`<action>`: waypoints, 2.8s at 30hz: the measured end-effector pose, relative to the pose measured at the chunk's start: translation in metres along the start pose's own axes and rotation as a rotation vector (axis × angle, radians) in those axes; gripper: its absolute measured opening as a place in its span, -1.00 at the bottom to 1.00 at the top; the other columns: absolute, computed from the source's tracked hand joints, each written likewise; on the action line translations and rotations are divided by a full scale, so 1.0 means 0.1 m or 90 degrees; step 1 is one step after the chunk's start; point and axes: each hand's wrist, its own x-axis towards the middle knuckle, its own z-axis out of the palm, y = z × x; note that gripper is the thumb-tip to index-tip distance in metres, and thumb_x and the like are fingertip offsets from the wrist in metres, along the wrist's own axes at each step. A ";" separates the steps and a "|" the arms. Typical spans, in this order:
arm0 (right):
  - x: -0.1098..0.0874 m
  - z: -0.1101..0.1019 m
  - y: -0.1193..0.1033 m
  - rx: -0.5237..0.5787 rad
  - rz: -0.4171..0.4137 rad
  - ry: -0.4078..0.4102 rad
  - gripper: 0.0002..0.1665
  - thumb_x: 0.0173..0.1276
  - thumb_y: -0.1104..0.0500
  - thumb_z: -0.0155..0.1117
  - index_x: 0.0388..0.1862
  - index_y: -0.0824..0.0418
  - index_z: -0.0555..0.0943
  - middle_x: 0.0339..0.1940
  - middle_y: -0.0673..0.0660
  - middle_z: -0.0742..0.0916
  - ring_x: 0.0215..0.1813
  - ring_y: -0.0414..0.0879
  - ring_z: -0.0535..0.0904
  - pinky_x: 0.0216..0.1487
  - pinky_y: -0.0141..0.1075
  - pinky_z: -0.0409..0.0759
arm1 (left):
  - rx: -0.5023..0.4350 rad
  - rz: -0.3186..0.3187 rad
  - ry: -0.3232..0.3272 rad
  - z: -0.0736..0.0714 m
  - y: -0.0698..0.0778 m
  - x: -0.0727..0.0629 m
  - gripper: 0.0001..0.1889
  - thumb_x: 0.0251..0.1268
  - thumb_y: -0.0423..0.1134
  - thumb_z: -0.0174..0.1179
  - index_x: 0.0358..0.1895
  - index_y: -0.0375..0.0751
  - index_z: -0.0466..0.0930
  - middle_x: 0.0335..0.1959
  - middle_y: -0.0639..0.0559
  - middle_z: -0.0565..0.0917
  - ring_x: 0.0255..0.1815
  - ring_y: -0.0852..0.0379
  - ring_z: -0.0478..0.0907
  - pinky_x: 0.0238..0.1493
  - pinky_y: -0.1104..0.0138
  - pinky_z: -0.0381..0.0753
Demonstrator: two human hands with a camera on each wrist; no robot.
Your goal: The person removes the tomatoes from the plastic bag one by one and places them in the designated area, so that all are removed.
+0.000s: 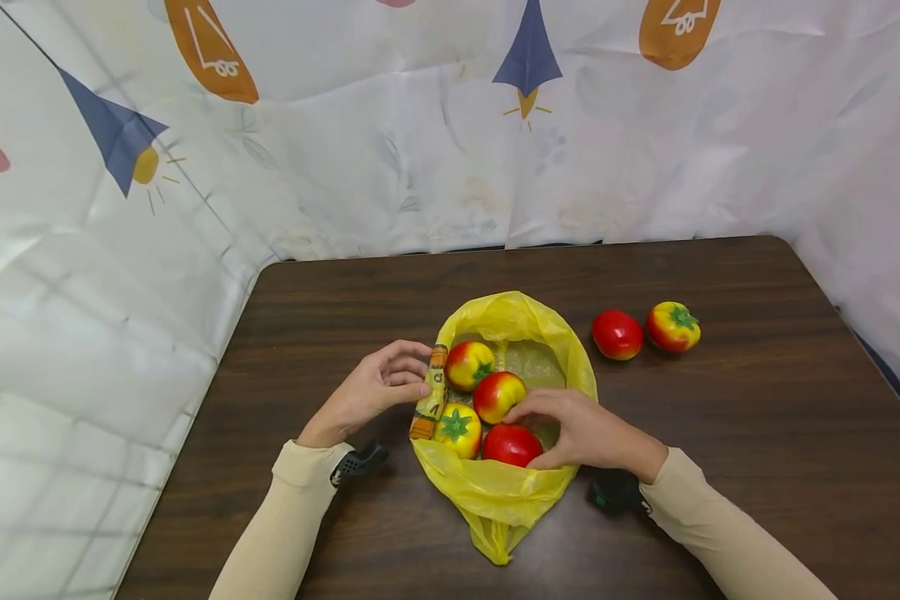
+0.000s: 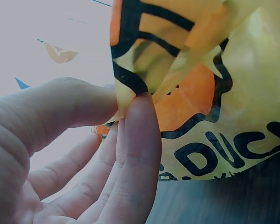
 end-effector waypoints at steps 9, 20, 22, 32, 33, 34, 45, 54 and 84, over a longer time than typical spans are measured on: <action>-0.01 -0.01 0.04 0.034 -0.020 -0.005 -0.44 0.15 0.02 0.66 0.14 -0.03 0.67 0.06 -0.02 0.76 -0.03 -0.30 0.66 -0.01 -0.35 0.75 | 0.000 -0.006 0.003 0.01 -0.02 0.00 -0.46 0.33 -0.29 0.37 0.34 -0.09 0.43 0.08 -0.17 0.65 -0.01 0.05 0.69 0.06 0.29 0.73; -0.04 -0.09 0.04 0.101 0.000 0.032 -0.42 0.14 0.00 0.67 0.14 -0.04 0.66 0.08 -0.02 0.75 0.01 -0.31 0.67 0.02 -0.32 0.76 | -0.001 -0.005 0.004 0.02 -0.01 0.00 -0.46 0.33 -0.28 0.38 0.34 -0.08 0.44 0.07 -0.16 0.65 -0.02 0.06 0.69 0.03 0.30 0.73; -0.05 -0.11 0.04 0.110 0.012 0.037 -0.41 0.13 0.02 0.68 0.14 -0.03 0.66 0.09 -0.02 0.75 0.01 -0.31 0.67 0.04 -0.32 0.76 | -0.002 -0.004 0.005 0.02 -0.01 0.00 -0.46 0.33 -0.28 0.38 0.34 -0.09 0.44 0.06 -0.16 0.65 -0.03 0.06 0.69 0.03 0.30 0.73; -0.07 -0.25 0.01 0.084 0.030 0.083 -0.38 0.06 0.05 0.71 0.12 -0.04 0.67 0.07 -0.06 0.77 0.01 -0.32 0.66 0.05 -0.36 0.75 | -0.001 -0.004 0.006 0.01 0.00 0.00 -0.47 0.33 -0.30 0.36 0.33 -0.10 0.44 0.06 -0.17 0.65 -0.03 0.07 0.70 0.03 0.28 0.74; -0.07 -0.26 0.00 0.079 0.033 0.089 -0.38 0.06 0.05 0.72 0.12 -0.05 0.68 0.07 -0.06 0.78 0.01 -0.32 0.66 0.05 -0.36 0.75 | 0.000 -0.004 0.006 0.01 0.00 0.00 -0.48 0.33 -0.30 0.36 0.33 -0.10 0.44 0.05 -0.17 0.65 -0.03 0.06 0.70 0.03 0.28 0.74; -0.08 -0.27 -0.01 0.077 0.036 0.095 -0.38 0.05 0.05 0.72 0.12 -0.05 0.68 0.06 -0.07 0.78 0.01 -0.33 0.65 0.05 -0.37 0.75 | 0.001 -0.004 0.006 0.01 0.00 0.00 -0.47 0.33 -0.30 0.36 0.33 -0.10 0.44 0.05 -0.17 0.65 -0.03 0.06 0.70 0.03 0.28 0.74; -0.16 -0.45 -0.04 0.074 0.018 0.163 -0.33 -0.03 0.25 0.74 0.12 0.05 0.68 0.06 -0.03 0.76 0.08 -0.37 0.62 0.09 -0.49 0.70 | 0.005 -0.002 0.009 0.01 -0.02 -0.01 -0.45 0.32 -0.29 0.38 0.34 -0.08 0.44 0.06 -0.15 0.65 -0.03 0.07 0.70 0.04 0.27 0.73; -0.27 -0.58 -0.02 0.073 0.026 0.233 -0.26 -0.06 0.39 0.71 0.16 0.16 0.66 0.07 -0.16 0.70 0.06 -0.35 0.61 0.05 -0.54 0.69 | 0.012 -0.001 0.011 0.01 -0.04 -0.01 -0.45 0.31 -0.27 0.39 0.34 -0.07 0.44 0.06 -0.16 0.66 -0.03 0.06 0.69 0.03 0.28 0.72; -0.81 -0.81 0.30 0.067 0.205 0.391 -0.30 0.12 0.45 0.58 0.27 0.28 0.59 0.09 -0.40 0.67 0.00 -0.55 0.67 -0.08 -0.67 0.64 | 0.013 -0.007 0.000 0.00 -0.03 -0.01 -0.43 0.31 -0.24 0.41 0.35 -0.09 0.43 0.10 -0.17 0.64 -0.01 0.05 0.68 0.04 0.30 0.74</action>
